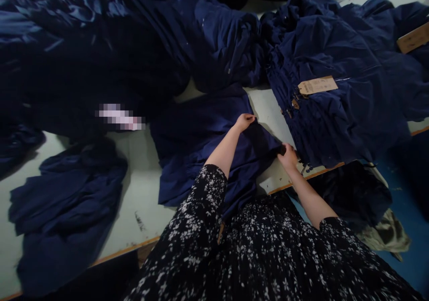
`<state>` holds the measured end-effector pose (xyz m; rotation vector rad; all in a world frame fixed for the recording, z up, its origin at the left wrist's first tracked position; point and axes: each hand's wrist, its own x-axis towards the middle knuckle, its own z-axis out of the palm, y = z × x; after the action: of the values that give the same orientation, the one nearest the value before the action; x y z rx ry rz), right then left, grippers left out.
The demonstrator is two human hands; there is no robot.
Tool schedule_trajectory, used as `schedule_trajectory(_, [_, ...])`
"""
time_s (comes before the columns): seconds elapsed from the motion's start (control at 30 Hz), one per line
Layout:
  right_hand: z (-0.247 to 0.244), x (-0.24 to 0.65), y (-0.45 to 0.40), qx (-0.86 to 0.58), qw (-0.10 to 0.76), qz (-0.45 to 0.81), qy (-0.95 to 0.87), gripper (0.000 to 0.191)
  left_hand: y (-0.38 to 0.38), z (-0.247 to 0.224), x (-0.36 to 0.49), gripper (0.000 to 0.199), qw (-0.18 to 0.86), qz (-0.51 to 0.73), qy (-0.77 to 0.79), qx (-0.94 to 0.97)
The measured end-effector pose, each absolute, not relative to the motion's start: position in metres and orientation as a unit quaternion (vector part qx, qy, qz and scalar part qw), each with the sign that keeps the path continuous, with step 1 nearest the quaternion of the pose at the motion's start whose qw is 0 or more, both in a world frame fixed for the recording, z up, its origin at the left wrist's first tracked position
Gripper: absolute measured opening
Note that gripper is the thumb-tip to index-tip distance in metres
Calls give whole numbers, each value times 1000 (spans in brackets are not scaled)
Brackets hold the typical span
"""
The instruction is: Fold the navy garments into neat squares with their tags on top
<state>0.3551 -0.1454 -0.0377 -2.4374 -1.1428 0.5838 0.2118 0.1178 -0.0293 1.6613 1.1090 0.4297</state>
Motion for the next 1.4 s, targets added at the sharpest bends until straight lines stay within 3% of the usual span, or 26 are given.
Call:
schedule_trajectory(0.07, [-34,358,-139,-841,226,183,-456,49,117,-19,191,13,503,202,472,695])
schedule_trajectory(0.2, [-27,373,-130,-758,225,153,-592,24,105,3,106,18,427,263,543,673])
schedule_trajectory(0.43, [-32,397,-138,-742,250,120,-610,46,28,17,-87,13,399,316,721,470])
schedule_trajectory(0.57, [-26,380,-119,-712,275,103,-638,42,-25,7,-140,15,357,307,780,412])
schedule_trajectory(0.7, [-18,334,-79,-637,254,122,-718,37,-53,-16,-131,16,324,280,803,414])
schedule_trajectory(0.87, [-19,282,-47,-587,166,137,-780,39,-53,-31,-92,48,245,221,784,525])
schedule_trajectory(1.07, [-22,271,-47,-590,62,158,-789,39,-50,-21,-103,42,152,236,742,608])
schedule_trajectory(1.17, [-21,270,-50,-577,77,157,-798,36,-48,-15,-103,43,88,184,759,619])
schedule_trajectory(1.27, [-20,265,-48,-580,107,109,-800,40,-45,-15,-80,43,100,136,677,716])
schedule_trajectory(1.4, [-28,258,-44,-625,32,71,-777,58,-42,-25,-48,60,126,47,587,798])
